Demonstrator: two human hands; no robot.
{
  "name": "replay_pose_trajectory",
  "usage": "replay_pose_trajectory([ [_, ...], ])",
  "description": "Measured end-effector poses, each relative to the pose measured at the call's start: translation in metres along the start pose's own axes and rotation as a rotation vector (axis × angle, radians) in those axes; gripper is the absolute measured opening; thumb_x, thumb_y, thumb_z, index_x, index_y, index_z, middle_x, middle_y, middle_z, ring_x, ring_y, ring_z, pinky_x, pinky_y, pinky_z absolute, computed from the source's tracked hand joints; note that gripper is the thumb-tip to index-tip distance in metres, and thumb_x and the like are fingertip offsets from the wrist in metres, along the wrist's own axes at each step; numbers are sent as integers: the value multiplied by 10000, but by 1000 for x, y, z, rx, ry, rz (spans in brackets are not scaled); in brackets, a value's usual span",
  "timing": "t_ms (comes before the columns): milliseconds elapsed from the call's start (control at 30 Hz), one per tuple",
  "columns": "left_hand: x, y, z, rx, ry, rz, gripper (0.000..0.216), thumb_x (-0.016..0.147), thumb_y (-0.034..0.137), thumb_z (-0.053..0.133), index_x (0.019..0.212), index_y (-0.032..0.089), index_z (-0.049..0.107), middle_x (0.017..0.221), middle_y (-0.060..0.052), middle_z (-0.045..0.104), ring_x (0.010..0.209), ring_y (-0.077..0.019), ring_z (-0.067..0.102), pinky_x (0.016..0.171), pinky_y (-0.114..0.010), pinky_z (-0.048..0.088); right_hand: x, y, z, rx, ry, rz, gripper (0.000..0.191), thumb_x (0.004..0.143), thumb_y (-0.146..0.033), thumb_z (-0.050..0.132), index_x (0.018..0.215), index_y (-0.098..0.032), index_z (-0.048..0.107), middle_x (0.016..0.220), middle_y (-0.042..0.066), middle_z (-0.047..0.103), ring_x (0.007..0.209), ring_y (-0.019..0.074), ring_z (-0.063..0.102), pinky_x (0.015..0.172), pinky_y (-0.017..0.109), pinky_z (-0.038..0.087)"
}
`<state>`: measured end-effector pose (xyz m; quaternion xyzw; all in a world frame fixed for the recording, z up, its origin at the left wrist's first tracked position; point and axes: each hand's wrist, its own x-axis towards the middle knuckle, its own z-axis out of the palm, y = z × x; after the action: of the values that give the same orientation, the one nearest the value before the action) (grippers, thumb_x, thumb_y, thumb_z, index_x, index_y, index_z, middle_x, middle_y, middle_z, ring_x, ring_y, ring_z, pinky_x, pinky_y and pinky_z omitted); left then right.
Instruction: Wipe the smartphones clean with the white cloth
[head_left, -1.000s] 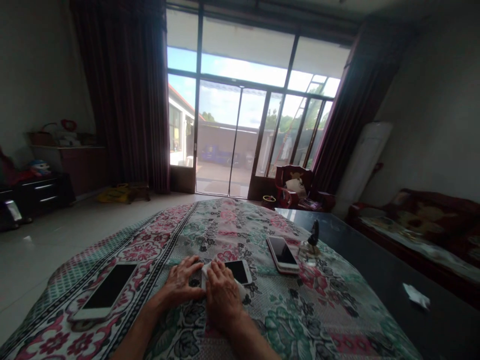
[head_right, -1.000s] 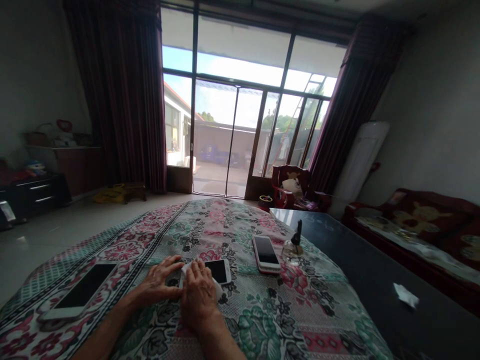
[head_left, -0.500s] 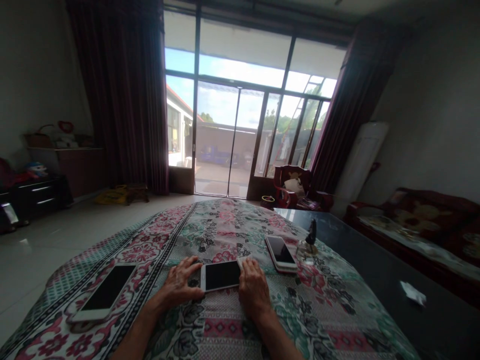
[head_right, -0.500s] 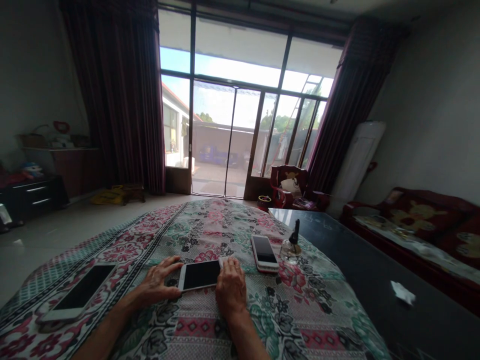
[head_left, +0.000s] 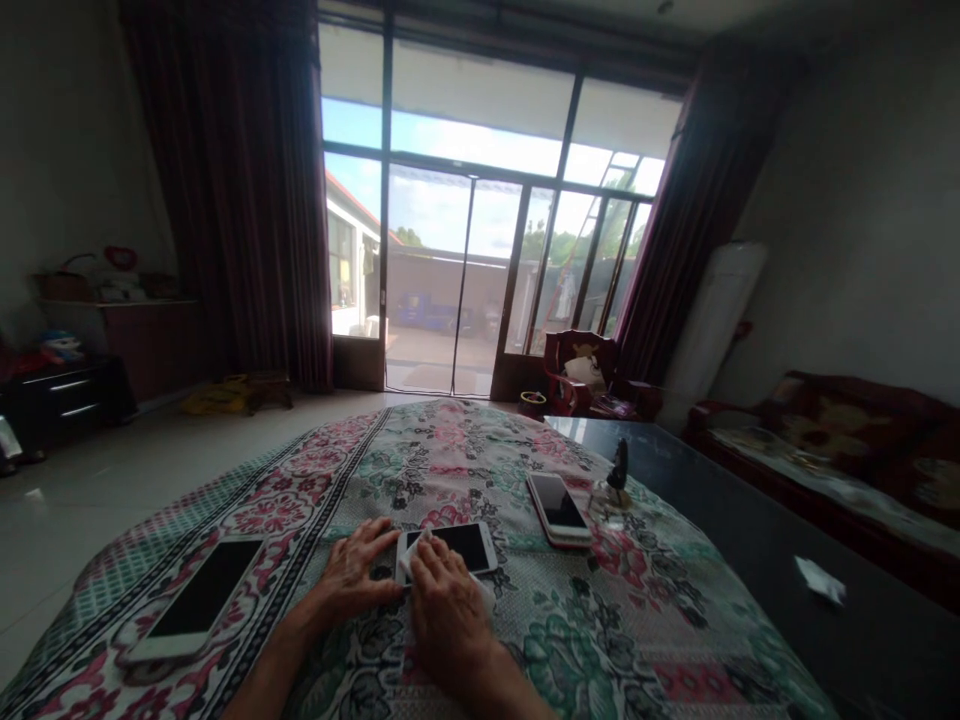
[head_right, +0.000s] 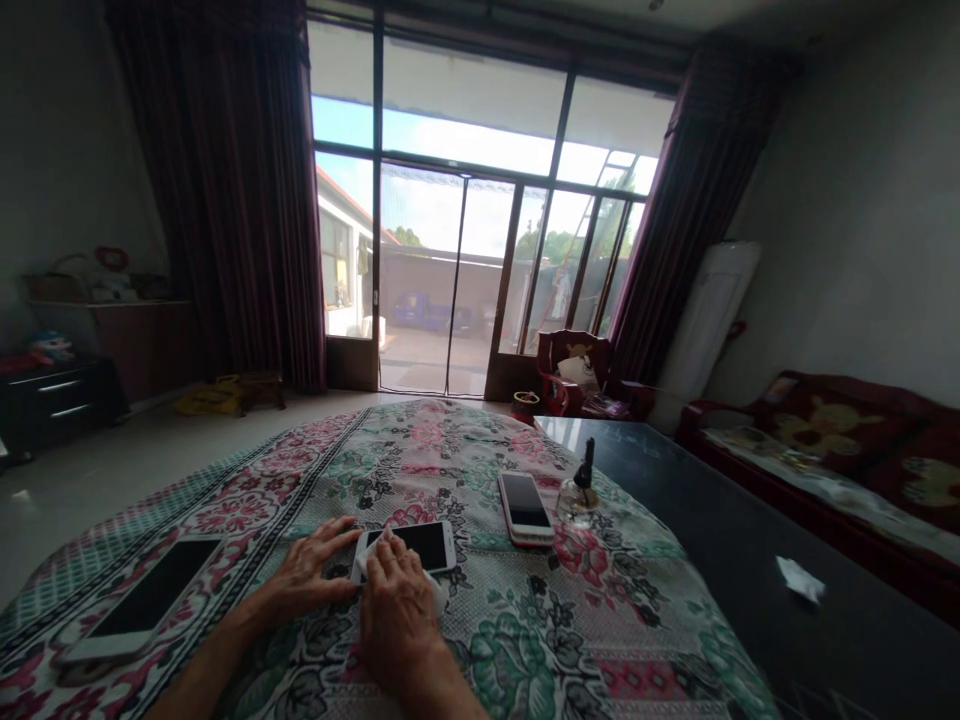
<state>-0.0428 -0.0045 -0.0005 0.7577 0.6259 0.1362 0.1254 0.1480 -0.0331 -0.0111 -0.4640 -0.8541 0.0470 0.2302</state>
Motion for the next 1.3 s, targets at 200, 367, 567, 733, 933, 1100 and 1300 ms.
replay_pose_trajectory([
  [200, 1, -6, 7, -11, 33, 15, 656, 706, 459, 650, 1332, 309, 524, 1506, -43, 389, 1406, -300, 289, 1131, -456, 252, -28, 21, -22, -14, -36, 16, 444, 928, -220, 378, 1357, -218, 494, 1469, 37, 421, 1375, 199, 336, 1135, 350, 272],
  [367, -1, -2, 1, -21, -2, 2, 680, 702, 437, 643, 1350, 276, 511, 1520, -63, 360, 1413, -316, 266, 1136, -472, 233, -38, 46, -38, -82, -23, 151, 455, 909, -189, 370, 1334, -181, 533, 1450, 46, 445, 1368, 213, 349, 1142, 357, 265],
  [567, -2, -2, 0, -49, -7, 2, 695, 699, 437, 651, 1359, 285, 496, 1523, -54, 355, 1423, -310, 242, 1143, -467, 219, -23, 40, -29, -98, 18, 188, 444, 902, -187, 383, 1310, -162, 557, 1436, 73, 464, 1371, 225, 344, 1145, 370, 256],
  [733, -1, -1, 1, -41, -6, -4, 689, 687, 397, 671, 1346, 276, 510, 1519, -74, 361, 1416, -302, 261, 1139, -457, 234, -3, 17, -6, -15, 8, 79, 446, 912, -203, 393, 1338, -174, 519, 1455, 74, 438, 1378, 235, 327, 1143, 393, 251],
  [933, 2, -7, 10, -21, 53, 13, 649, 694, 399, 674, 1318, 296, 530, 1497, -72, 400, 1395, -294, 312, 1125, -453, 267, 11, -6, 3, 70, -25, -29, 402, 915, -249, 428, 1298, -202, 542, 1435, 52, 469, 1365, 224, 346, 1137, 384, 254],
  [1100, 1, -1, 3, -10, 11, 4, 667, 686, 419, 673, 1321, 274, 532, 1506, -63, 387, 1402, -303, 295, 1129, -449, 262, 14, 15, -3, 24, 5, 131, 428, 923, -209, 375, 1320, -196, 533, 1440, 47, 462, 1371, 215, 340, 1139, 378, 244],
  [1300, -2, 7, -8, -8, -41, -21, 700, 686, 389, 660, 1355, 250, 504, 1521, -66, 358, 1416, -316, 258, 1138, -456, 245, 16, 43, -12, -125, 38, 368, 467, 915, -171, 346, 1348, -127, 512, 1458, 94, 427, 1386, 226, 311, 1141, 373, 220],
])
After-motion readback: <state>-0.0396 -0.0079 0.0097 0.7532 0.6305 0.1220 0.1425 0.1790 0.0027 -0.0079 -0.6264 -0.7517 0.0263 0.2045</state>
